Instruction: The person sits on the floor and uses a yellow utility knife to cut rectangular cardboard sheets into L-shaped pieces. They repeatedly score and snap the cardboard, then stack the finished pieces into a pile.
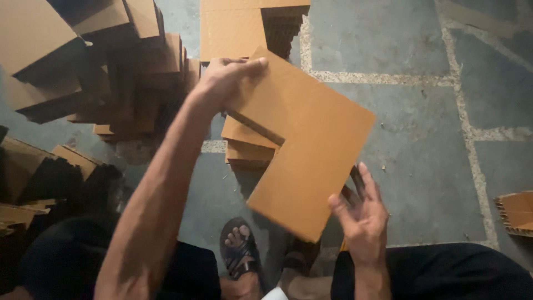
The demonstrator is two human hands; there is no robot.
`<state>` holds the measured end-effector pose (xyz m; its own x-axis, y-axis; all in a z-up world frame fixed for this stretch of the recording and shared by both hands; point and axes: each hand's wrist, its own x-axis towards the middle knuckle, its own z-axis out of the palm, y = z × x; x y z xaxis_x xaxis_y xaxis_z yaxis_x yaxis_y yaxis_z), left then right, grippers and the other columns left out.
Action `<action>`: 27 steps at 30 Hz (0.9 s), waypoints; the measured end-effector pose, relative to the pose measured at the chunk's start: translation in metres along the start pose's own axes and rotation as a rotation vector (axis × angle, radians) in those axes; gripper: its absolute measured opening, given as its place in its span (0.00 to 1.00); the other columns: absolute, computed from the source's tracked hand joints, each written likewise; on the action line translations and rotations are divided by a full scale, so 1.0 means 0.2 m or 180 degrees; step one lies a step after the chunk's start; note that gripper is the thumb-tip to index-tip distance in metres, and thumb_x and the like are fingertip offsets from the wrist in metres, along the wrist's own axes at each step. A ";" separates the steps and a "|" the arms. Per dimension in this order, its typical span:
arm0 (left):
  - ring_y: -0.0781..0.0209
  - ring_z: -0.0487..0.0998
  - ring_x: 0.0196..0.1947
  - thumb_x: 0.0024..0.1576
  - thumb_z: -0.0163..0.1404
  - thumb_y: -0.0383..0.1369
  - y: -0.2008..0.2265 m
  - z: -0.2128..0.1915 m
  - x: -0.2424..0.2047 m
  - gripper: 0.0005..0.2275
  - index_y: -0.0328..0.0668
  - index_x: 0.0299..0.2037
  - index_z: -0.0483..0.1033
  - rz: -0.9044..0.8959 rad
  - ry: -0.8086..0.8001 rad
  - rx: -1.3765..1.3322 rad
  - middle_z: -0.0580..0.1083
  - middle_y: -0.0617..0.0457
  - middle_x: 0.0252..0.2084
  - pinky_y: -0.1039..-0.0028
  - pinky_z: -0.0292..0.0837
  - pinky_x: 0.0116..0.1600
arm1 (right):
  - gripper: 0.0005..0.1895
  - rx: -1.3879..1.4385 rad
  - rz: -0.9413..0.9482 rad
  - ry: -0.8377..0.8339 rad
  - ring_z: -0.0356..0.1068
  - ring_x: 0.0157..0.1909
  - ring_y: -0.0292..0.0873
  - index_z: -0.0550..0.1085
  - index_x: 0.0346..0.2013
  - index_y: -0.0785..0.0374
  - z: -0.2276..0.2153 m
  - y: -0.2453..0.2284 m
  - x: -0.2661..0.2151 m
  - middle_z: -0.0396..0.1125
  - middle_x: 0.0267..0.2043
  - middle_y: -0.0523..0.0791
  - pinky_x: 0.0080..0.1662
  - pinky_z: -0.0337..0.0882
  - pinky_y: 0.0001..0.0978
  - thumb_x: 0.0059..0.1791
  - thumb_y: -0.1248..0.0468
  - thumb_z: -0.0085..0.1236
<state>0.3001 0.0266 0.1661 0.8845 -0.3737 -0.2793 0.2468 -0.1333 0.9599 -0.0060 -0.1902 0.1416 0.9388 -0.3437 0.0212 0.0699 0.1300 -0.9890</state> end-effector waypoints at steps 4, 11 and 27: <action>0.42 0.78 0.42 0.48 0.67 0.49 -0.11 0.12 -0.14 0.27 0.31 0.46 0.80 0.1744 0.2198 0.2714 0.77 0.38 0.41 0.58 0.74 0.46 | 0.39 -0.0818 0.0387 0.0473 0.54 0.75 0.50 0.54 0.71 0.78 -0.01 0.03 0.08 0.53 0.73 0.58 0.69 0.63 0.40 0.50 0.66 0.58; 0.47 0.84 0.43 0.54 0.60 0.38 -0.41 0.45 -0.80 0.16 0.35 0.46 0.80 0.1014 0.1652 0.1054 0.82 0.41 0.44 0.63 0.77 0.49 | 0.37 -0.0528 0.0454 0.0269 0.63 0.70 0.46 0.54 0.73 0.77 0.00 0.07 0.09 0.64 0.70 0.55 0.67 0.61 0.32 0.54 0.63 0.54; 0.34 0.65 0.68 0.44 0.55 0.17 -0.78 0.62 -1.00 0.43 0.34 0.74 0.48 0.1345 0.0613 0.1634 0.58 0.23 0.72 0.63 0.70 0.65 | 0.52 -0.1351 0.0158 -0.0156 0.59 0.71 0.46 0.43 0.76 0.74 0.01 0.07 0.13 0.58 0.72 0.56 0.67 0.59 0.37 0.48 0.54 0.61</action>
<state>0.0364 0.0079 0.0693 0.9299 -0.3258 0.1710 -0.3110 -0.4475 0.8384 0.0198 -0.1947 0.1281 0.9532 -0.3007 -0.0310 -0.1109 -0.2524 -0.9612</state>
